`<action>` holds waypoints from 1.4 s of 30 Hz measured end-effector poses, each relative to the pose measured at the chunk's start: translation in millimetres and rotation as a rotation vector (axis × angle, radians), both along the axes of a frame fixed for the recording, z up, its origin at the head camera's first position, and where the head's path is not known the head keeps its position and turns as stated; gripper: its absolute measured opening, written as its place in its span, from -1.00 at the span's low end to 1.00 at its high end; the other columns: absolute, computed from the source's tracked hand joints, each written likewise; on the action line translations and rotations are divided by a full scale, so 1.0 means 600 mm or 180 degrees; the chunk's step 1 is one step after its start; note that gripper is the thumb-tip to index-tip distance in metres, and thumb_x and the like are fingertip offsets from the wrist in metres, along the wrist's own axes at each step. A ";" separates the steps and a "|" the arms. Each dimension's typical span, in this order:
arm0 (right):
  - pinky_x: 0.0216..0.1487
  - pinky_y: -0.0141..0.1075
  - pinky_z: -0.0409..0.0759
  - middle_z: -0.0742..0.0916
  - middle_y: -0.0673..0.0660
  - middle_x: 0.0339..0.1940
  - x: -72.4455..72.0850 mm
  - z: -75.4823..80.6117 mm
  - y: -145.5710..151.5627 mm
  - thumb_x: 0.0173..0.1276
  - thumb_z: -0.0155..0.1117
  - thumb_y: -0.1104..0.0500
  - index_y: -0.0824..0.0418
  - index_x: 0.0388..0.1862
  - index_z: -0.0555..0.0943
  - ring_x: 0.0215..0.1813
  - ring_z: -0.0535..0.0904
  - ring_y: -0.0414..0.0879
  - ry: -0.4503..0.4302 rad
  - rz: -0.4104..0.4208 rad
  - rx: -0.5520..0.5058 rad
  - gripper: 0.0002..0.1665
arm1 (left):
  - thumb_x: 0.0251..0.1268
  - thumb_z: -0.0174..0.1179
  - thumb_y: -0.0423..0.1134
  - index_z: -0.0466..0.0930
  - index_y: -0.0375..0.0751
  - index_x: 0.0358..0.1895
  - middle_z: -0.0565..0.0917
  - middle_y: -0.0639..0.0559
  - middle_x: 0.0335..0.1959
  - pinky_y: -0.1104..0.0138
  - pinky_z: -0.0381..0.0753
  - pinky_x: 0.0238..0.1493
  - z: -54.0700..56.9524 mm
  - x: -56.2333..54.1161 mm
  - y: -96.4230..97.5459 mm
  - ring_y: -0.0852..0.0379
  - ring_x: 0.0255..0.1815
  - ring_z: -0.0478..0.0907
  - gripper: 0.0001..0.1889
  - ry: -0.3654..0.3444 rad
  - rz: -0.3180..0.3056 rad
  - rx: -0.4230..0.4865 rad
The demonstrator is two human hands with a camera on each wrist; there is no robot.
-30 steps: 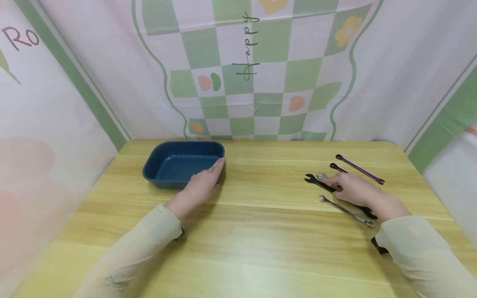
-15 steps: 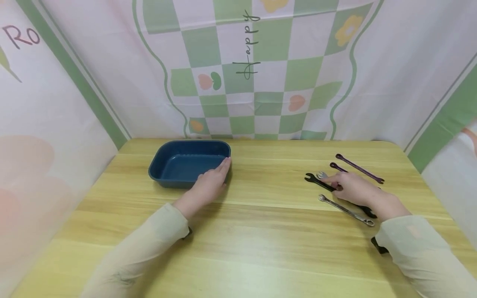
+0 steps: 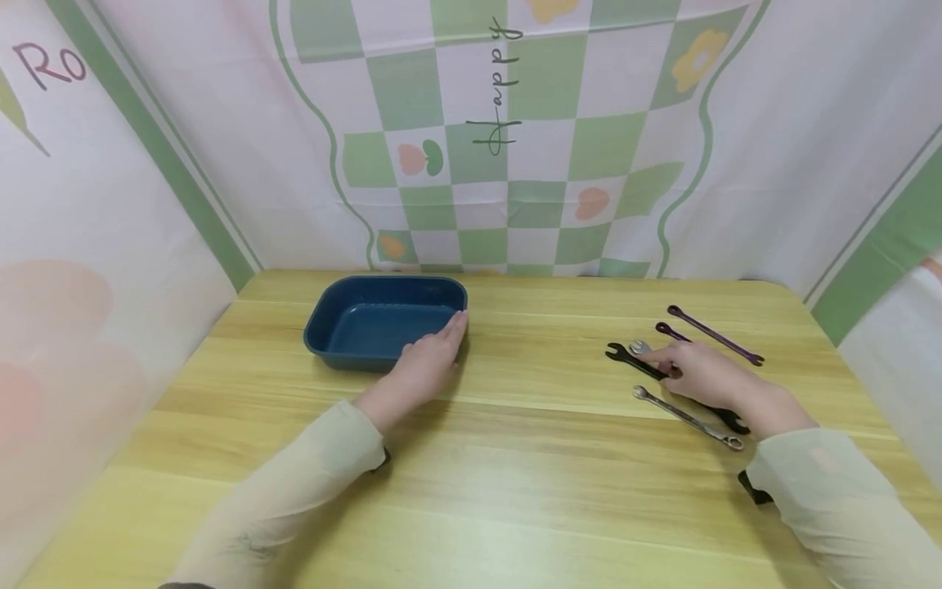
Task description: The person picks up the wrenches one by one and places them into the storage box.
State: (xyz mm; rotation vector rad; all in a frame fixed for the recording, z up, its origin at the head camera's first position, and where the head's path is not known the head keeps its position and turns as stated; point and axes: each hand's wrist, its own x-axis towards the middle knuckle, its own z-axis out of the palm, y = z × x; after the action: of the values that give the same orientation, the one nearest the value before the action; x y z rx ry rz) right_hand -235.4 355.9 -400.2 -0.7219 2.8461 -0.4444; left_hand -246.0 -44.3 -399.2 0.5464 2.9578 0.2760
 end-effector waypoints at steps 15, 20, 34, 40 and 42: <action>-0.52 -0.36 0.27 0.41 -0.08 -0.56 -0.006 0.005 0.004 0.28 0.42 0.39 0.41 0.34 0.55 -0.56 0.23 -0.26 0.0047 0.0012 0.0082 -0.38 | 0.59 -0.12 -0.58 -0.22 -0.07 0.70 -0.07 0.11 0.68 -0.23 0.48 0.25 -0.006 0.008 0.032 -0.20 0.34 0.48 -0.22 -0.0082 0.0000 0.0054; -0.53 -0.36 0.27 0.40 -0.07 -0.61 -0.004 0.003 0.006 0.28 0.39 0.40 0.44 0.36 0.52 -0.57 0.23 -0.25 -0.0067 -0.0027 0.0007 -0.37 | 0.59 -0.12 -0.58 -0.23 -0.07 0.70 -0.08 0.12 0.68 -0.21 0.48 0.25 -0.005 0.012 0.040 -0.19 0.34 0.49 -0.21 -0.0086 -0.0032 0.0032; -0.54 -0.36 0.27 0.40 -0.07 -0.60 -0.006 -0.001 0.010 0.28 0.38 0.38 0.39 0.36 0.55 -0.58 0.23 -0.24 -0.0075 -0.0060 -0.0027 -0.38 | 0.60 -0.11 -0.56 -0.29 -0.06 0.70 -0.13 0.10 0.69 -0.18 0.47 0.28 -0.001 0.017 0.059 -0.18 0.40 0.44 -0.20 -0.0163 -0.0093 -0.0047; -0.53 -0.36 0.27 0.40 -0.07 -0.60 -0.006 -0.003 0.008 0.29 0.39 0.38 0.40 0.36 0.54 -0.58 0.23 -0.25 -0.0052 -0.0055 -0.0010 -0.38 | 0.60 -0.15 -0.58 -0.29 -0.07 0.70 -0.12 0.10 0.69 -0.17 0.51 0.24 -0.002 0.020 0.067 -0.16 0.36 0.48 -0.21 -0.0128 -0.0109 -0.0105; -0.53 -0.36 0.28 0.41 -0.07 -0.59 -0.007 -0.003 0.006 0.29 0.39 0.38 0.39 0.36 0.54 -0.57 0.23 -0.25 -0.0048 -0.0069 0.0008 -0.37 | 0.61 -0.18 -0.57 -0.29 -0.06 0.70 -0.12 0.10 0.69 -0.17 0.51 0.25 -0.003 0.020 0.070 -0.16 0.38 0.46 -0.22 -0.0143 -0.0099 -0.0092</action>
State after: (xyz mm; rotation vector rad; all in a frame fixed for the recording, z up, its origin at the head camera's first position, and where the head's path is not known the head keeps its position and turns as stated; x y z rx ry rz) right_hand -239.3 359.6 -401.9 -0.6852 2.8423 -0.4477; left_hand -233.8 -2.5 -400.8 0.5743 2.9024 0.2388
